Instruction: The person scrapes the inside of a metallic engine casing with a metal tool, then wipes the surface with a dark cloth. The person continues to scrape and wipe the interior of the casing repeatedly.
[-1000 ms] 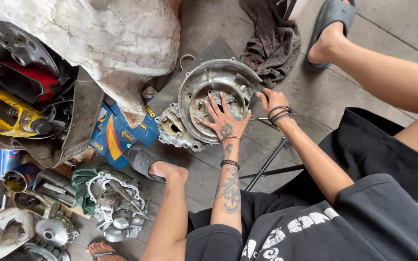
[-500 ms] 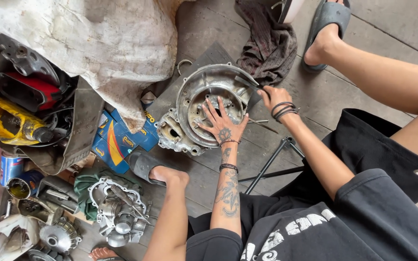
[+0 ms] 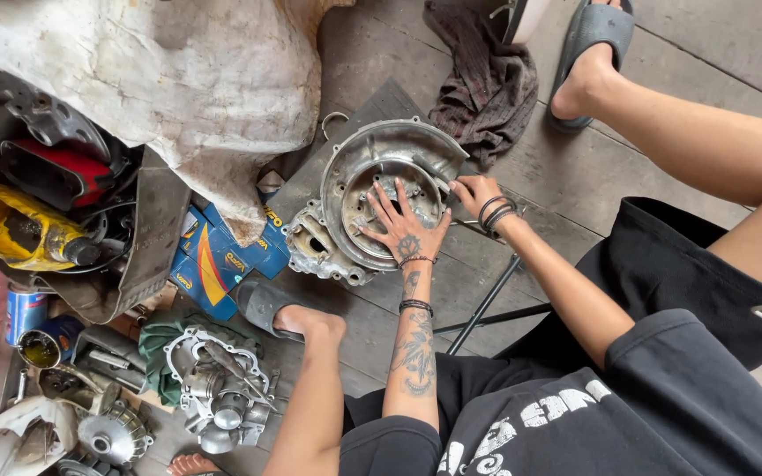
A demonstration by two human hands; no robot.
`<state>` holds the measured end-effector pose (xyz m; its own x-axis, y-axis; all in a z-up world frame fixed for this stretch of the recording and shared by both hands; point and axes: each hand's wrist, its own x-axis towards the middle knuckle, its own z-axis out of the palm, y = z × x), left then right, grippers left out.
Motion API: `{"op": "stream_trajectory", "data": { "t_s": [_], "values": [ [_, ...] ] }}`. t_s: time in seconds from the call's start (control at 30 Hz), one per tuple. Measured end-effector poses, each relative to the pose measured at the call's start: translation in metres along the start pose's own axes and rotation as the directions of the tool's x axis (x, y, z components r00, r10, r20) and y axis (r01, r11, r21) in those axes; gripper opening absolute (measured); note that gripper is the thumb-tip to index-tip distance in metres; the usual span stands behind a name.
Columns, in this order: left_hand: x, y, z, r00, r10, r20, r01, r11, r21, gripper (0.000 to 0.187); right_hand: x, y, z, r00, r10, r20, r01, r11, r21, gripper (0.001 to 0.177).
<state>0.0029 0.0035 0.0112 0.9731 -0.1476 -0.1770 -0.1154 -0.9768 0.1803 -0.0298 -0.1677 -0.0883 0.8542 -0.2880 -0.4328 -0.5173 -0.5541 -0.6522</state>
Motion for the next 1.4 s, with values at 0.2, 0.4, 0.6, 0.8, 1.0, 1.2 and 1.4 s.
{"op": "stream_trajectory", "data": {
  "t_s": [0.2, 0.4, 0.6, 0.8, 1.0, 1.2, 1.4],
  "values": [
    [-0.001, -0.003, 0.001, 0.999, 0.032, 0.008, -0.032, 0.999, -0.012, 0.116, -0.003, -0.017, -0.024, 0.999, 0.038, -0.026, -0.04, 0.994, -0.097, 0.046],
    [-0.001, -0.002, -0.002, 1.0, 0.031, -0.001, -0.031, 0.999, -0.022, 0.115, 0.015, -0.011, -0.044, 0.998, 0.06, 0.005, -0.06, 0.998, -0.022, 0.038],
    [-0.002, -0.006, 0.0, 0.997, 0.072, 0.005, -0.072, 0.997, -0.027, 0.113, 0.027, 0.018, -0.015, 0.947, 0.217, 0.235, -0.237, 0.97, 0.057, 0.049],
    [-0.002, -0.007, 0.003, 0.998, 0.068, -0.003, -0.068, 0.997, -0.022, 0.117, 0.009, -0.006, -0.033, 0.932, 0.221, 0.285, -0.237, 0.971, 0.02, 0.053],
    [-0.004, -0.011, -0.005, 0.988, 0.152, 0.005, -0.152, 0.988, 0.0, 0.115, 0.013, -0.004, -0.005, 0.966, 0.174, 0.191, -0.167, 0.985, -0.053, 0.045],
    [-0.004, -0.011, -0.003, 0.986, 0.164, -0.027, -0.164, 0.986, 0.009, 0.116, -0.02, -0.026, -0.063, 0.96, 0.248, 0.13, -0.22, 0.955, -0.198, 0.047],
    [-0.004, -0.012, 0.002, 0.985, 0.164, -0.052, -0.162, 0.986, 0.043, 0.117, 0.0, 0.02, 0.013, 0.955, 0.235, 0.181, -0.241, 0.97, 0.011, 0.046]
  ]
}}
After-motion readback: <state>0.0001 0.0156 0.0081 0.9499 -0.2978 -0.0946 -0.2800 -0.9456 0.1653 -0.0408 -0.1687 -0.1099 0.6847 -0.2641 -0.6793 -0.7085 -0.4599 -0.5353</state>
